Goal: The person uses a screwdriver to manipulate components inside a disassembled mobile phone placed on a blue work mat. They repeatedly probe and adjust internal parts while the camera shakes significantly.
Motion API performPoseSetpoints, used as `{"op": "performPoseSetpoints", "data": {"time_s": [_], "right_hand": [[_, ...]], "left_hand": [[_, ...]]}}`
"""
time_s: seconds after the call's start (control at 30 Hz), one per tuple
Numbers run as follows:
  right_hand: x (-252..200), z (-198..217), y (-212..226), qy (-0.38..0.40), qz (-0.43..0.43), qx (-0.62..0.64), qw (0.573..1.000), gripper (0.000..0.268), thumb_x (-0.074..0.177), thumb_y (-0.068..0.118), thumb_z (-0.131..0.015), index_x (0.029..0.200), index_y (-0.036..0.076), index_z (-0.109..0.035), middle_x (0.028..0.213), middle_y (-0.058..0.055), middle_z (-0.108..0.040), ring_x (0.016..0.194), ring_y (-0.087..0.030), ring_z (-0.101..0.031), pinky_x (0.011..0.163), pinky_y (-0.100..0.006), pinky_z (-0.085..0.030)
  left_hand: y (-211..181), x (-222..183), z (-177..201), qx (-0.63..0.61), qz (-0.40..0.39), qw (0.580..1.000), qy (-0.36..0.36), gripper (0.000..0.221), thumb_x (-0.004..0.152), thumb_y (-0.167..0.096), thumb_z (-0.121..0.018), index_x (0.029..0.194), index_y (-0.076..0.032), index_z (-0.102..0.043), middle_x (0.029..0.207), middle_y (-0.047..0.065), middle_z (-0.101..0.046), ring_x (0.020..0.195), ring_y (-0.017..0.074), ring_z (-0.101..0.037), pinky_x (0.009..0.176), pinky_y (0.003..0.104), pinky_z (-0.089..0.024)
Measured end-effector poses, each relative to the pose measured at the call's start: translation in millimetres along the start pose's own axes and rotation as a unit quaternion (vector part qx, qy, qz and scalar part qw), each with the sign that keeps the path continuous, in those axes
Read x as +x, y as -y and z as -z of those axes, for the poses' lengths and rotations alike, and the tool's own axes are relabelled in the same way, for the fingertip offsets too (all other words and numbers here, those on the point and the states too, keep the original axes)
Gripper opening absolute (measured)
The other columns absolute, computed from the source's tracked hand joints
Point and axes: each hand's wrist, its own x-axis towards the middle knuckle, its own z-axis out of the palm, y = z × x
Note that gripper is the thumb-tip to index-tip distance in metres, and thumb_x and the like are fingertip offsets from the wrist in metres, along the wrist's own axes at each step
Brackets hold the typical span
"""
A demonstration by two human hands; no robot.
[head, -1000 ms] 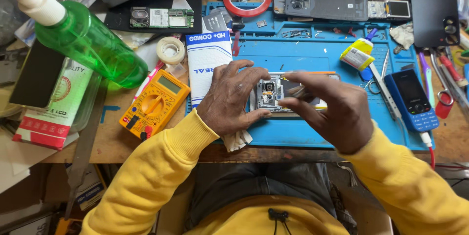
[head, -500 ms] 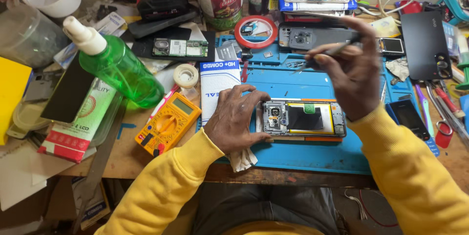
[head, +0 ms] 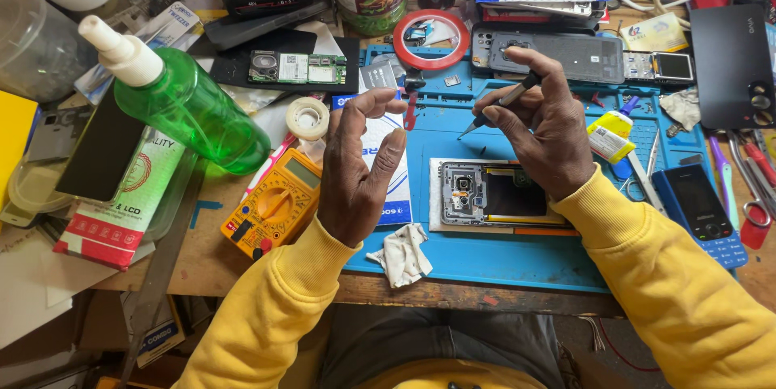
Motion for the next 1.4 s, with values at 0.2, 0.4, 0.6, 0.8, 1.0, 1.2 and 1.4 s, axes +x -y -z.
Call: {"op": "performPoseSetpoints", "data": {"time_s": [0.2,0.4,0.6,0.8,1.0,1.2,1.4], "right_hand": [[-6.3,7.6,15.3,-0.019,-0.024,0.102,0.994,0.062,0.110,-0.007,-0.063,0.157,0.008,-0.025,0.114,-0.019,-0.073,0.110,-0.025,-0.075,0.100,-0.037,-0.064],[-39.5,4.1,35.8,-0.015,-0.116,0.211,0.971,0.063,0.108,-0.003,-0.063,0.158,0.008,-0.024,0.110,-0.020,-0.072,0.110,-0.028,-0.074,0.100,-0.043,-0.065],[-52.1,-0.4,31.9,-0.005,-0.135,0.240,0.961,0.065,0.106,0.000,-0.062,0.158,0.009,-0.024,0.116,-0.021,-0.071,0.112,-0.029,-0.074,0.101,-0.044,-0.065],[-52.9,-2.8,30.1,0.024,-0.141,0.229,0.963,0.064,0.105,0.000,-0.060,0.157,0.010,-0.023,0.116,-0.020,-0.071,0.113,-0.028,-0.073,0.101,-0.042,-0.064],[-54.2,-2.6,29.1,0.027,-0.140,0.226,0.964,0.064,0.106,-0.001,-0.060,0.157,0.010,-0.024,0.117,-0.020,-0.071,0.113,-0.028,-0.073,0.102,-0.041,-0.063],[-53.1,-3.5,29.3,0.026,-0.147,0.217,0.965,0.064,0.105,0.000,-0.061,0.156,0.009,-0.024,0.117,-0.021,-0.071,0.112,-0.028,-0.073,0.101,-0.041,-0.064],[-55.1,-2.6,25.0,0.021,-0.149,0.213,0.965,0.064,0.105,-0.001,-0.061,0.156,0.009,-0.024,0.118,-0.021,-0.070,0.114,-0.028,-0.073,0.101,-0.041,-0.064]], "left_hand": [[2.4,3.4,0.7,0.007,0.010,0.999,0.047,0.034,0.101,-0.020,-0.061,0.133,-0.010,-0.060,0.126,0.004,-0.070,0.123,0.0241,-0.060,0.113,0.040,-0.044],[13.2,-1.6,-3.8,0.154,-0.050,0.972,0.170,0.041,0.084,-0.011,-0.071,0.125,-0.014,-0.066,0.132,0.004,-0.063,0.128,0.0293,-0.049,0.105,0.046,-0.035],[19.1,-5.1,-8.1,0.172,-0.064,0.968,0.169,0.035,0.087,-0.012,-0.072,0.121,-0.018,-0.069,0.132,0.001,-0.063,0.131,0.0274,-0.047,0.106,0.046,-0.035],[22.5,-7.0,-9.2,0.177,-0.068,0.967,0.168,0.033,0.086,-0.012,-0.072,0.119,-0.017,-0.070,0.130,0.001,-0.063,0.130,0.0275,-0.047,0.105,0.046,-0.035],[24.8,-7.9,-10.9,0.176,-0.070,0.969,0.161,0.031,0.088,-0.011,-0.070,0.119,-0.018,-0.070,0.131,0.001,-0.062,0.131,0.0266,-0.048,0.105,0.045,-0.036],[26.3,-8.8,-12.9,0.184,-0.080,0.968,0.153,0.028,0.090,-0.013,-0.072,0.117,-0.020,-0.072,0.129,0.000,-0.062,0.130,0.0262,-0.048,0.105,0.046,-0.036],[26.9,-8.7,-13.0,0.181,-0.078,0.968,0.156,0.026,0.091,-0.014,-0.072,0.116,-0.021,-0.072,0.128,-0.001,-0.063,0.130,0.0253,-0.048,0.104,0.045,-0.035]]}}
